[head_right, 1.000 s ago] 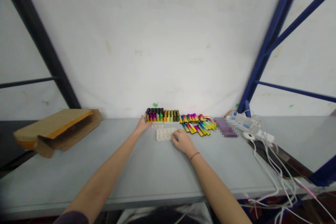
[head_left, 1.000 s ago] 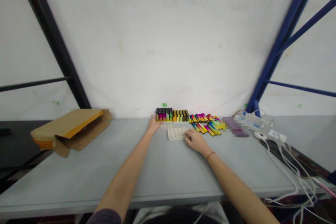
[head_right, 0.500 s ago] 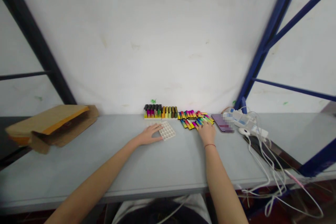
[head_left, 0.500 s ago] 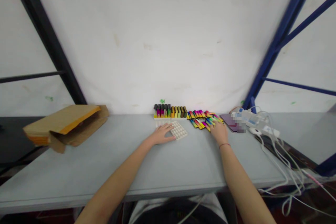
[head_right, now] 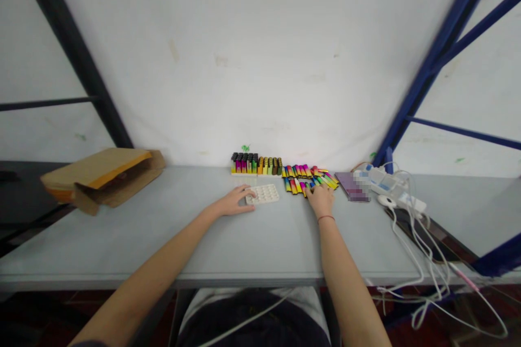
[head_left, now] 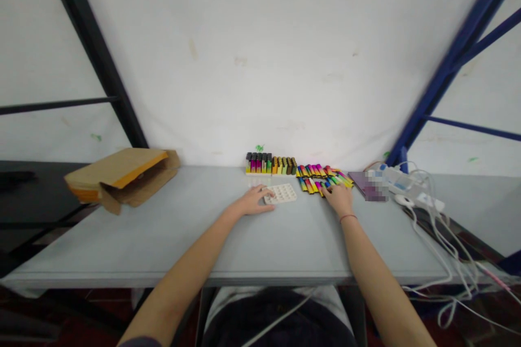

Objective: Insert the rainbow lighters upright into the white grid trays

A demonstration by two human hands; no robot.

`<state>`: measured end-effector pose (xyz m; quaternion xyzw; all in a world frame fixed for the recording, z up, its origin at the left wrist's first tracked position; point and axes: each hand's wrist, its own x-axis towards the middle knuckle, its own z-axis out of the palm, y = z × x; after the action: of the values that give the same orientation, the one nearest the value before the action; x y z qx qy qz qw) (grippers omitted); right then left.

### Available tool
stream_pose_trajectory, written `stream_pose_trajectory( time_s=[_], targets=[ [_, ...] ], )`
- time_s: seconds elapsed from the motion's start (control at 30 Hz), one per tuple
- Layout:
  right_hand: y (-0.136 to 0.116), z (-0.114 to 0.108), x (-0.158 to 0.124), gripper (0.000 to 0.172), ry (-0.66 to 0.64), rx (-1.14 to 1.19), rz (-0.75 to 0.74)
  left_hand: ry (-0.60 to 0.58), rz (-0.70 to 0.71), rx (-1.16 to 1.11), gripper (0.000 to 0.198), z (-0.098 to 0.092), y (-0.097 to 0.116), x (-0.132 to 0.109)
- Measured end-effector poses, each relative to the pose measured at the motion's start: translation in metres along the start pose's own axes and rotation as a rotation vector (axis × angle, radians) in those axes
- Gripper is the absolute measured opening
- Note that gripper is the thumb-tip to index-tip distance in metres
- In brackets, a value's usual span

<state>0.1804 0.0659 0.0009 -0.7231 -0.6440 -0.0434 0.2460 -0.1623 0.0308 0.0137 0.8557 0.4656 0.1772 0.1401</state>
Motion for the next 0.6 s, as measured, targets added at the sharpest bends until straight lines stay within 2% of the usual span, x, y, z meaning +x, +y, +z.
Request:
stream_pose_trajectory(
  time_s=[0.07,0.13,0.2,0.33,0.43,0.5,0.6],
  targets=[
    [0.001,0.003,0.000,0.035,0.047,0.027,0.005,0.018,0.022,-0.020,0.038,0.000,0.000,0.001],
    [0.000,0.004,0.001,0.031,0.093,0.083,0.025,0.040,0.035,-0.050,0.044,0.000,0.000,0.002],
    [-0.002,0.004,0.004,0.030,0.112,0.205,0.083,0.054,0.029,-0.077,0.059,-0.001,-0.001,0.003],
    [-0.011,0.002,0.011,0.028,0.090,0.663,0.190,0.058,-0.033,-0.091,0.088,-0.001,-0.004,0.004],
    [-0.019,0.002,0.010,0.021,0.009,0.934,0.154,0.032,-0.049,-0.079,0.096,-0.001,-0.006,0.005],
    [-0.025,0.001,0.005,0.027,-0.028,1.011,0.095,0.013,-0.043,-0.068,0.096,-0.001,-0.006,0.005],
    [-0.035,-0.003,-0.003,0.034,0.019,1.072,0.024,-0.001,-0.038,-0.067,0.097,-0.002,-0.006,0.005]
  ],
)
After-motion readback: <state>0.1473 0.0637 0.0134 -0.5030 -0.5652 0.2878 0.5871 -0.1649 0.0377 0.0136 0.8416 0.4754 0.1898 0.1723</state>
